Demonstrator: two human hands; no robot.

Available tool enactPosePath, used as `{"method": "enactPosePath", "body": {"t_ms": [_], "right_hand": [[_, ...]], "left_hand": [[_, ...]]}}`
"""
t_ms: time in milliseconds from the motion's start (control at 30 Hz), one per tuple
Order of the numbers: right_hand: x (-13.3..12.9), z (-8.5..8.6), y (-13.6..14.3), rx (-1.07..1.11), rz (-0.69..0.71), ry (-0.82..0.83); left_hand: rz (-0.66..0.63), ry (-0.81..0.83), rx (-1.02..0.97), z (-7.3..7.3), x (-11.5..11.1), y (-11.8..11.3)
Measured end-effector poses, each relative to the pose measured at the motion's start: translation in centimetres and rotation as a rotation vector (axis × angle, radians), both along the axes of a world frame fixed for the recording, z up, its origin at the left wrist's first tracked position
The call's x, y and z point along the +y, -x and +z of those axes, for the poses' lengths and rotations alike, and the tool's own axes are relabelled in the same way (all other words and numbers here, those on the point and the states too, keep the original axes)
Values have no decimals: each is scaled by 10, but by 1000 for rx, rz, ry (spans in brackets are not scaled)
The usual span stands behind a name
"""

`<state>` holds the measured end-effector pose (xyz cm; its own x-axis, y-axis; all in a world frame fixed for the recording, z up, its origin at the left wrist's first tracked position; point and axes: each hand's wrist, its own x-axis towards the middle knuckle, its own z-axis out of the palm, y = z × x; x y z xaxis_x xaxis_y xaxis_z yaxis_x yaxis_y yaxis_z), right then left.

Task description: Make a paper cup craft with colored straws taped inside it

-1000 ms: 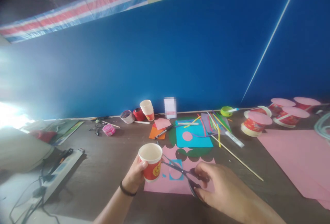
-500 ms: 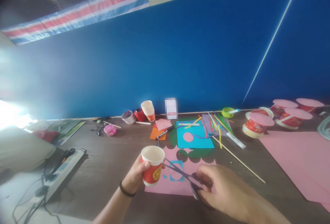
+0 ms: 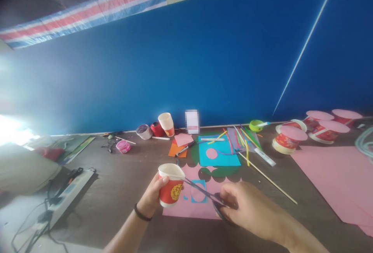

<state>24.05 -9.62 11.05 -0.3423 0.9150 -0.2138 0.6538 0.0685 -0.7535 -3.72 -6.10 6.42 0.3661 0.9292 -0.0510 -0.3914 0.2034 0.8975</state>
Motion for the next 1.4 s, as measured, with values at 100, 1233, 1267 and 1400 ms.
{"method": "enactPosePath", "body": {"t_ms": [100, 1233, 1267, 1400], "right_hand": [[2, -1, -2, -27, 53, 37], [5, 3, 7, 181, 28, 73], [6, 2, 8, 171, 41, 60], [7, 6, 14, 115, 108, 23]], "left_hand": [[7, 18, -2, 0, 2, -1], [51, 13, 24, 5, 7, -10], [40, 13, 30, 5, 7, -11], [-2, -11, 64, 12, 5, -16]]}}
